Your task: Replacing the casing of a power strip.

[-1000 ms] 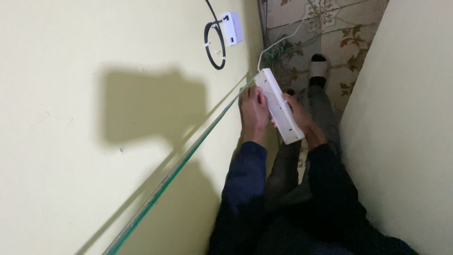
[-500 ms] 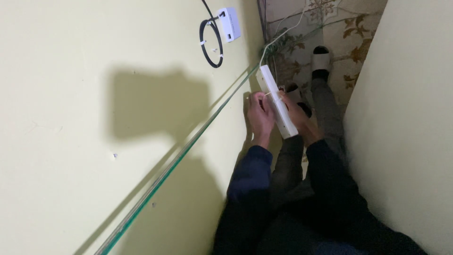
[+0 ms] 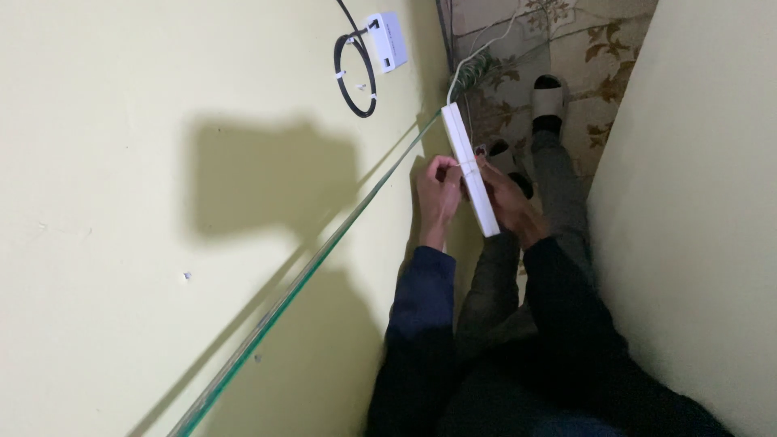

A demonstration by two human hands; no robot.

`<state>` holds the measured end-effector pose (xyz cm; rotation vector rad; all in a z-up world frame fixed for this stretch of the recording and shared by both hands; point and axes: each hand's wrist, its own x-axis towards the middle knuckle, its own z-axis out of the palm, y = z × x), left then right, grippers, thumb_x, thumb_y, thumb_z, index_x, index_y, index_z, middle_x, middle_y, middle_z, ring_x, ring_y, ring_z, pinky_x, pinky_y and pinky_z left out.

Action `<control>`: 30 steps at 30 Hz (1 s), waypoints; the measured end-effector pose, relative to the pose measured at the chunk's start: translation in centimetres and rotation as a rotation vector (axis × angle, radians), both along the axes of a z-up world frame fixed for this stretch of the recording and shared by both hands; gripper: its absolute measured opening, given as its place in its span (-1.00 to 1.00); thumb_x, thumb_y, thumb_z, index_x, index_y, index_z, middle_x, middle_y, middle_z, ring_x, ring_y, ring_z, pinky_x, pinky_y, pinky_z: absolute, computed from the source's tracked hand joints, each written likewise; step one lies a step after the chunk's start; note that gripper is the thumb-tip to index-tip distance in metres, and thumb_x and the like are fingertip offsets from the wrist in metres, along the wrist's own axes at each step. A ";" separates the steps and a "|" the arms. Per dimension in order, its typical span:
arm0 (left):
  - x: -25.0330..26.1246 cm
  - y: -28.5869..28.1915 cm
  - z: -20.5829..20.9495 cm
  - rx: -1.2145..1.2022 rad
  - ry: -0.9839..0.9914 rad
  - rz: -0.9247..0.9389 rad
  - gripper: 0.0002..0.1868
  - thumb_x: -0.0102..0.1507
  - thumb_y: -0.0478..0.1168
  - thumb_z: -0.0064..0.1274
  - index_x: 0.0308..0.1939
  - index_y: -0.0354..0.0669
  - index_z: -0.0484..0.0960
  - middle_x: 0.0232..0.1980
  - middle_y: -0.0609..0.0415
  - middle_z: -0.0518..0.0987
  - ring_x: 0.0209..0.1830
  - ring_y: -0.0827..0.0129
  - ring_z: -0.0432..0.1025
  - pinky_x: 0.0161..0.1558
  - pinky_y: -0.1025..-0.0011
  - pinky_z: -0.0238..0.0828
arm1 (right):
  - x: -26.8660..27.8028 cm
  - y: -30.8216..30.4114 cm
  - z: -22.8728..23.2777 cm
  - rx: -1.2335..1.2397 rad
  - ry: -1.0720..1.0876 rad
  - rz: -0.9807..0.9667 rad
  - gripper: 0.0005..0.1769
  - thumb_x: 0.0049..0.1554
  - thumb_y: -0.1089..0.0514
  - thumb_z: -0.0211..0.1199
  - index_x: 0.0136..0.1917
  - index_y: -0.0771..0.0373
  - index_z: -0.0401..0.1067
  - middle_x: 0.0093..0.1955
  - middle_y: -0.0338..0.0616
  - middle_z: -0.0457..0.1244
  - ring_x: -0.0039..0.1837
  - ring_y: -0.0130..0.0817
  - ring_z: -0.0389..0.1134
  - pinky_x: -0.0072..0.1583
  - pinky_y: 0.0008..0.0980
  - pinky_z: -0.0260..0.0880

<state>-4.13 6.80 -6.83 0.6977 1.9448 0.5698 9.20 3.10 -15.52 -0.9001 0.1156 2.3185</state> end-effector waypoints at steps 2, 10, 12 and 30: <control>-0.1 -0.2 -0.4 0.043 -0.025 0.044 -0.92 0.25 -0.28 0.06 -0.30 -0.23 0.55 -0.38 0.21 0.52 -0.38 0.54 0.38 -0.27 0.49 0.34 | -0.3 0.2 -0.3 -0.016 -0.102 0.086 -0.42 0.40 -0.08 0.01 0.58 0.19 0.17 0.20 -0.32 0.29 0.17 -0.48 0.31 0.20 -0.41 0.35; 0.6 0.3 1.8 0.198 0.071 -0.133 -0.94 0.20 -0.31 0.13 -0.27 -0.23 0.64 -0.34 0.18 0.49 -0.41 0.51 0.30 -0.33 0.50 0.26 | -1.6 -0.6 -1.7 -0.022 -0.247 0.126 -0.43 0.39 -0.05 -0.06 0.57 0.22 0.18 0.31 -0.26 0.29 0.26 -0.47 0.33 0.24 -0.39 0.37; 0.9 0.3 1.9 0.313 0.156 -0.218 -0.87 0.19 -0.29 0.17 -0.19 -0.21 0.69 -0.25 0.18 0.52 -0.34 0.51 0.37 -0.30 0.52 0.28 | -1.9 -1.0 -3.0 0.085 -0.226 0.058 -0.47 0.53 -0.08 -0.05 0.51 0.38 0.29 0.11 -0.13 0.27 0.04 -0.38 0.27 0.05 -0.30 0.35; 0.3 -4.7 0.2 0.268 0.190 -0.176 -0.87 0.36 -0.23 0.05 -0.11 -0.23 0.60 -0.18 0.07 0.57 -0.17 0.35 0.46 -0.04 0.41 0.41 | -3.0 1.4 -0.1 -0.195 -0.257 -0.119 -0.53 0.36 -0.12 -0.04 0.33 0.23 0.34 -0.01 -0.20 0.32 -0.01 -0.39 0.38 0.06 -0.33 0.46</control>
